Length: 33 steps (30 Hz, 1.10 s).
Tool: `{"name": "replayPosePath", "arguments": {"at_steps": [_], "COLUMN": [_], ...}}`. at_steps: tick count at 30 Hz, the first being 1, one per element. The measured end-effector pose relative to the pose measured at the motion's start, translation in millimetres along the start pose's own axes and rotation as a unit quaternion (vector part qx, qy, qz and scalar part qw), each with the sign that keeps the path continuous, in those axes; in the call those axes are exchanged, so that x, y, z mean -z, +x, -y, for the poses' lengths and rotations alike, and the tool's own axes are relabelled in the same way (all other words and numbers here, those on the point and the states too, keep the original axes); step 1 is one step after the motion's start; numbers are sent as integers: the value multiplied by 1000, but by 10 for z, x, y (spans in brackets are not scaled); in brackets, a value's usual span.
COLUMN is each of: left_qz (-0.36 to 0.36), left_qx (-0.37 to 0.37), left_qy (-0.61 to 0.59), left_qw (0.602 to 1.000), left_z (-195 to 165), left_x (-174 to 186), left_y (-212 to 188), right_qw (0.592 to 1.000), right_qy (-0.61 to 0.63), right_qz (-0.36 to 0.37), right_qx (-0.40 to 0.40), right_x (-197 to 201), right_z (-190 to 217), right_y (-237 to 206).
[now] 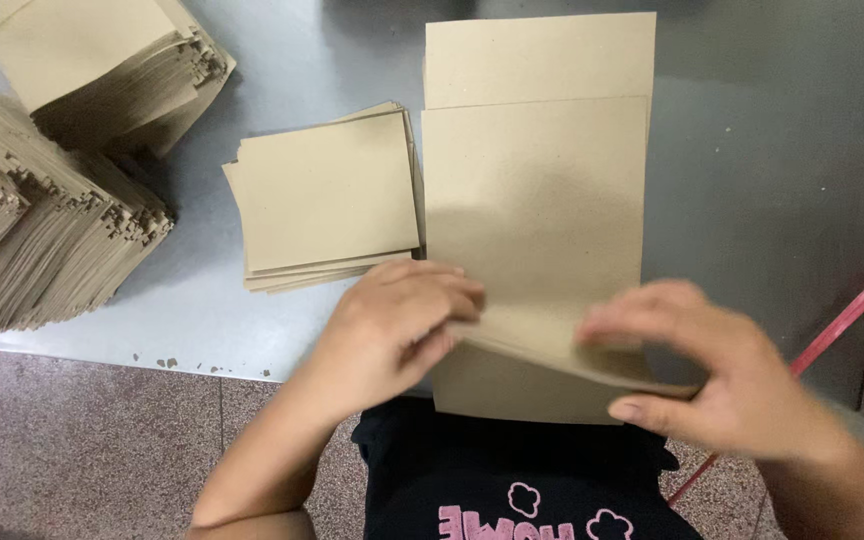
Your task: The person folds large kraft paper sheets in half, presses the crease flat, and places each folded sheet onto a growing stack on the table. They repeat this folding cycle continuously, taking new sheets from the pile and adding finished folded pieces to the side stack.
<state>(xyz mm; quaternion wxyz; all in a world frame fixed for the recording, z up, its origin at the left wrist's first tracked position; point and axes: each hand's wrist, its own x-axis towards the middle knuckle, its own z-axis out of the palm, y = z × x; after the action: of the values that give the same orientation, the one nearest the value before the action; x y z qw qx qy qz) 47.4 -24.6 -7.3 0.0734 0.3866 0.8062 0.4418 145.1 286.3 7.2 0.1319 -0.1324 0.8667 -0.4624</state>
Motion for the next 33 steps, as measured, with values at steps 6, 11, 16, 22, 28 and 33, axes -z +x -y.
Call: {"name": "replayPosePath", "arguments": {"at_steps": [6,11,16,22,28,33], "left_qz": [-138,-119,-144,-121,-72,-75], "left_qx": [143,276,229,177,173,180], "left_qy": [-18,-63,13,96,148,211], "left_qw": [980,952,963,972,971,958], "left_z": [103,91,63,76,-4,-8], "left_x": [-256,-201,-221,-213,-131,-168], "left_y": [111,218,298,330,295,253], "right_qw": [965,968,958,959,858,901], "right_qy": [152,7,-70,-75,-452,-381], "right_qz": [-184,-242,-265,-243,-232,-131], "right_qx": [-110,-61,-88,-127,75,163], "right_x": [8,-187,-264,-220,-192,-387], "right_z": [-151,-243,-259,-143,171,217], "right_y": [272,412,421,505,540,546]}}
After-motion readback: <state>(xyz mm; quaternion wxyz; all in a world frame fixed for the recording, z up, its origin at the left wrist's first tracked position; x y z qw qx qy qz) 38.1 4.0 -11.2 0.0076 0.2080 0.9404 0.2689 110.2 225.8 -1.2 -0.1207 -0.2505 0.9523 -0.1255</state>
